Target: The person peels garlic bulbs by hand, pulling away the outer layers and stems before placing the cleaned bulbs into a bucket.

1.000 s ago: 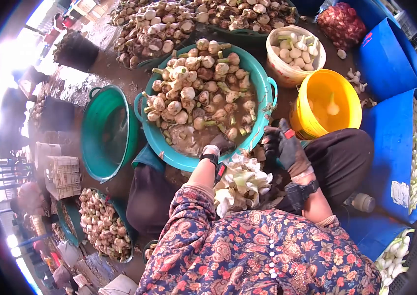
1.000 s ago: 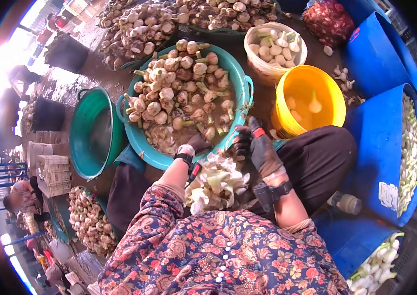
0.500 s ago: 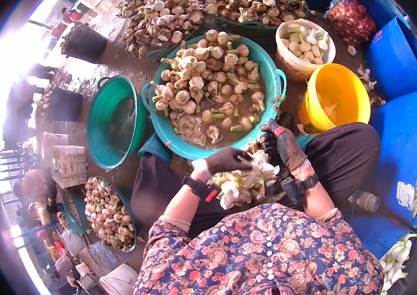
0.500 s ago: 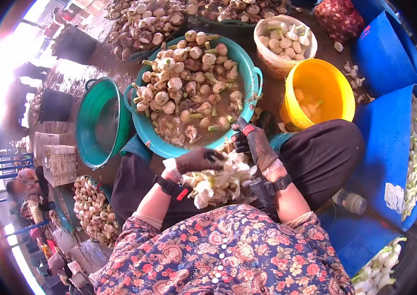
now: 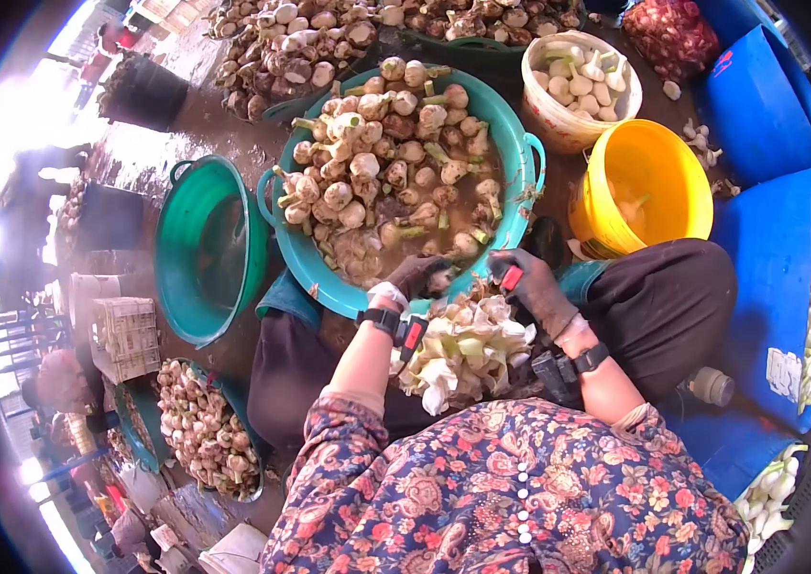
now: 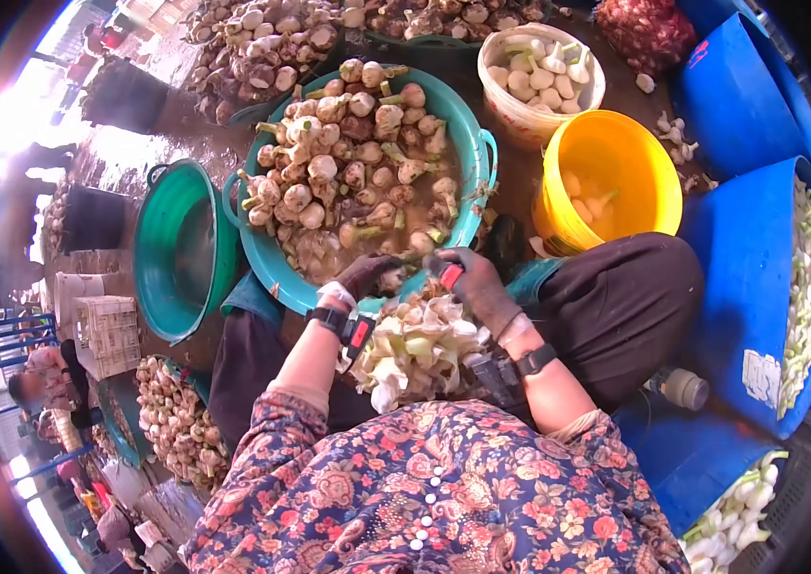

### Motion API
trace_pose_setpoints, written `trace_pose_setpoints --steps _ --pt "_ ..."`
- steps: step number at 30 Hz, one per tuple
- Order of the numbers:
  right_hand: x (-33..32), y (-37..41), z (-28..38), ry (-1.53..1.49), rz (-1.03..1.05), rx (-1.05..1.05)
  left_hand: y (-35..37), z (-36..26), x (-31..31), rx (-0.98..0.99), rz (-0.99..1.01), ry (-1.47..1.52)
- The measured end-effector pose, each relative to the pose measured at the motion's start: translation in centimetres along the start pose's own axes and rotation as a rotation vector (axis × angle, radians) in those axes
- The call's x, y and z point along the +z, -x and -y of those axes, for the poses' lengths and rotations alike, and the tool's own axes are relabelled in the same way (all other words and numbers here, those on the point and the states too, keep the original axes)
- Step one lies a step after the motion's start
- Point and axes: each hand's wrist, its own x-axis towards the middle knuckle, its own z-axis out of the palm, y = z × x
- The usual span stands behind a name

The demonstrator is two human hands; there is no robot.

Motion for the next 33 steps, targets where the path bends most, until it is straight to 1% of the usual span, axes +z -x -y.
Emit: trace_pose_setpoints --steps 1,2,3,4,5,6,8,9,10,11,12,13,16,19,22,23,26,27,30,31,33 --pt "0.6 0.0 -0.9 0.175 -0.027 -0.22 2.7 -2.5 1.5 0.051 0.048 -0.006" --pt "1.2 0.3 -0.7 0.361 -0.052 -0.282 5.6 -5.0 3.1 0.102 0.096 -0.013" --pt "1.9 0.7 -0.2 0.547 -0.077 -0.342 8.7 -7.4 4.9 0.198 0.124 0.012" --pt "2.3 1.1 0.0 0.732 -0.102 -0.403 9.5 -7.7 5.5 0.199 0.188 0.13" --pt "2.3 0.9 -0.4 0.687 -0.206 -0.511 10.4 -8.1 6.2 0.193 0.253 0.249" --pt "2.2 0.8 0.0 0.597 -0.179 -0.374 11.0 -8.3 6.6 0.078 0.317 0.487" --pt "1.7 1.0 0.8 0.414 -0.121 -0.102 13.8 -8.3 8.1 0.308 0.127 0.48" --pt "1.8 1.1 0.8 0.33 -0.107 -0.111 14.9 -8.7 8.4 0.313 0.055 0.349" --pt "1.9 1.4 0.7 0.379 -0.091 -0.14 15.5 -8.8 8.7 0.282 -0.028 0.129" --pt "2.1 1.9 0.6 0.429 -0.071 -0.165 15.0 -7.7 9.4 0.446 -0.185 -0.033" --pt "2.3 2.4 0.9 0.478 -0.051 -0.192 15.2 -7.9 10.3 0.605 -0.342 -0.199" --pt "2.6 2.7 1.3 0.491 -0.027 -0.144 15.8 -8.1 10.5 0.631 -0.418 -0.256" --pt "3.2 3.3 1.6 0.435 -0.031 -0.156 17.6 -9.1 10.5 0.646 -0.459 -0.447" --pt "3.5 3.7 1.7 0.401 -0.035 -0.271 18.0 -8.4 9.9 0.566 -0.432 -0.372" --pt "2.2 4.4 3.6 -0.198 0.243 0.13 18.7 -7.7 8.6 0.341 -0.175 0.148" --pt "2.3 4.9 4.3 -0.29 0.221 0.197 18.7 -7.4 8.7 0.334 -0.192 0.203" --pt "2.6 4.5 2.5 0.073 0.086 0.168 19.4 -7.8 9.5 0.331 -0.273 0.007" --pt "3.2 4.6 2.4 0.211 0.057 0.032 19.5 -8.0 10.1 0.437 -0.372 -0.186" --pt "4.1 5.0 2.6 0.562 -0.064 -0.168 19.3 -7.9 10.9 0.49 -0.476 -0.403" --pt "4.2 5.2 3.0 0.434 -0.03 -0.156 19.1 -7.6 10.7 0.475 -0.455 -0.38" --pt "4.1 5.1 2.8 0.342 0.035 -0.132 18.8 -7.2 10.0 0.445 -0.412 -0.334"
